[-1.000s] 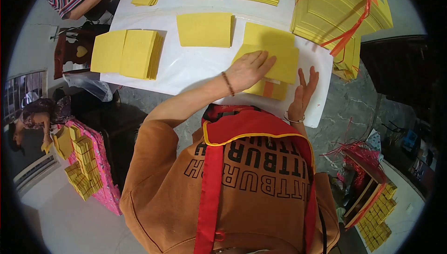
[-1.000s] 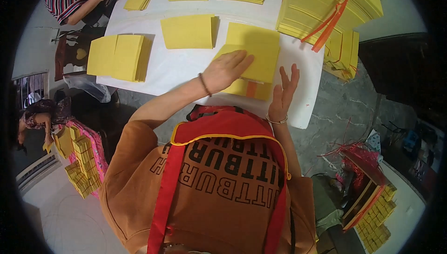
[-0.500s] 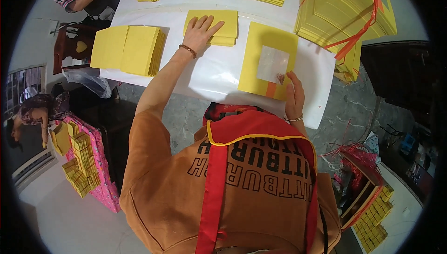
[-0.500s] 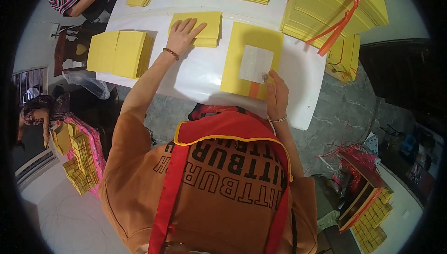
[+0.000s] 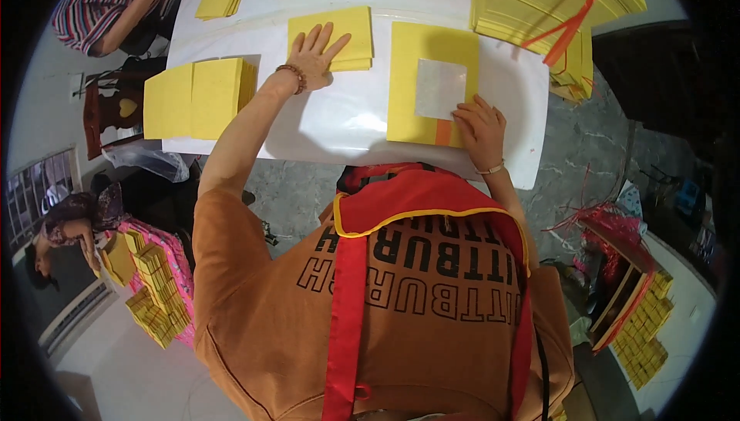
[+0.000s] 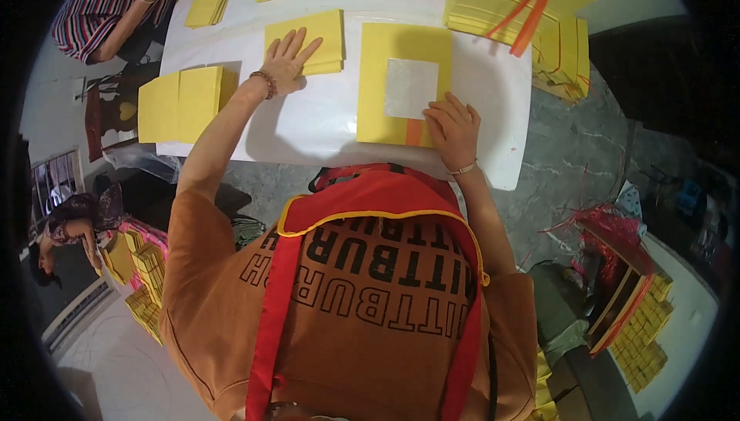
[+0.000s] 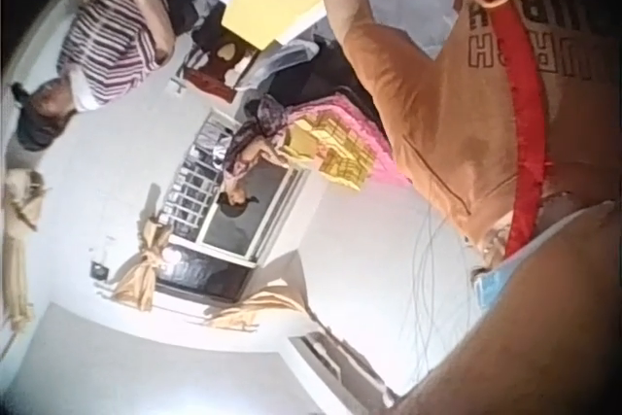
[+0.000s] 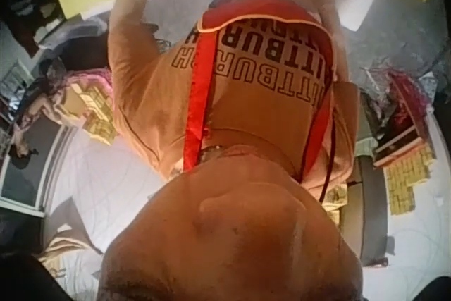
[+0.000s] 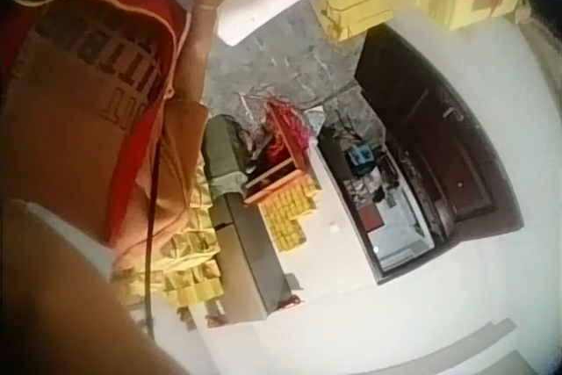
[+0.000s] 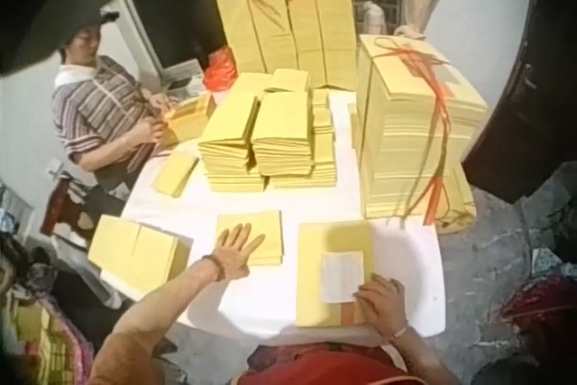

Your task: Folding and stacking yellow sheets of paper into organized bundles.

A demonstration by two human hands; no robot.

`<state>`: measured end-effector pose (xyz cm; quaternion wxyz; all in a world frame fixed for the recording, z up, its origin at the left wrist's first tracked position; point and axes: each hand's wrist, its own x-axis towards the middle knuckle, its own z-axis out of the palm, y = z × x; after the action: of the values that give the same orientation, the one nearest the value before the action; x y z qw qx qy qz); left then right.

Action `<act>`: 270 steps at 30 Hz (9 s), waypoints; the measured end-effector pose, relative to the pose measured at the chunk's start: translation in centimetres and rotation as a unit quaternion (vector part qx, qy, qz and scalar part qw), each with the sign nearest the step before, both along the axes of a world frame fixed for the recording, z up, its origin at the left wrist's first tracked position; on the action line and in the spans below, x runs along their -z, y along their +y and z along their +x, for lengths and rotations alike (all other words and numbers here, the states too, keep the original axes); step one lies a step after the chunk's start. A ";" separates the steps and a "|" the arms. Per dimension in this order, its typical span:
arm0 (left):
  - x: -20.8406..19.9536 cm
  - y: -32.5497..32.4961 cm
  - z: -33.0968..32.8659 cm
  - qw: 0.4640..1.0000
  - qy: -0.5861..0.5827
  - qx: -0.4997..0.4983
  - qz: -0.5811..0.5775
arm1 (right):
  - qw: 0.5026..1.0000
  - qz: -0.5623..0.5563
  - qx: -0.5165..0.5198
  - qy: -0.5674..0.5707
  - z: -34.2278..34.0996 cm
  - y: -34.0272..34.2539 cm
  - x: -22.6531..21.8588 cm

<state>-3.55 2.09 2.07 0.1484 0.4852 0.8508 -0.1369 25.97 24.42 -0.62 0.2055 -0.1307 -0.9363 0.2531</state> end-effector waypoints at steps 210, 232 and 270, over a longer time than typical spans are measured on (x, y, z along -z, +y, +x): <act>-0.2 4.4 15.0 0.869 -0.097 0.247 0.418 | 0.964 -0.259 -0.032 0.042 2.0 1.4 2.3; -0.2 4.2 15.2 0.857 -0.043 0.328 0.395 | 0.992 -0.108 -0.016 0.057 1.4 1.2 2.3; -0.2 4.9 14.8 0.873 -0.097 0.320 0.354 | 0.909 -0.406 0.039 0.084 2.2 0.9 2.2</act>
<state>11.27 6.97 2.24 -0.0031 0.7619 0.6218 0.1815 28.14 25.29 -2.80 0.2219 -0.2175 -0.7263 0.6132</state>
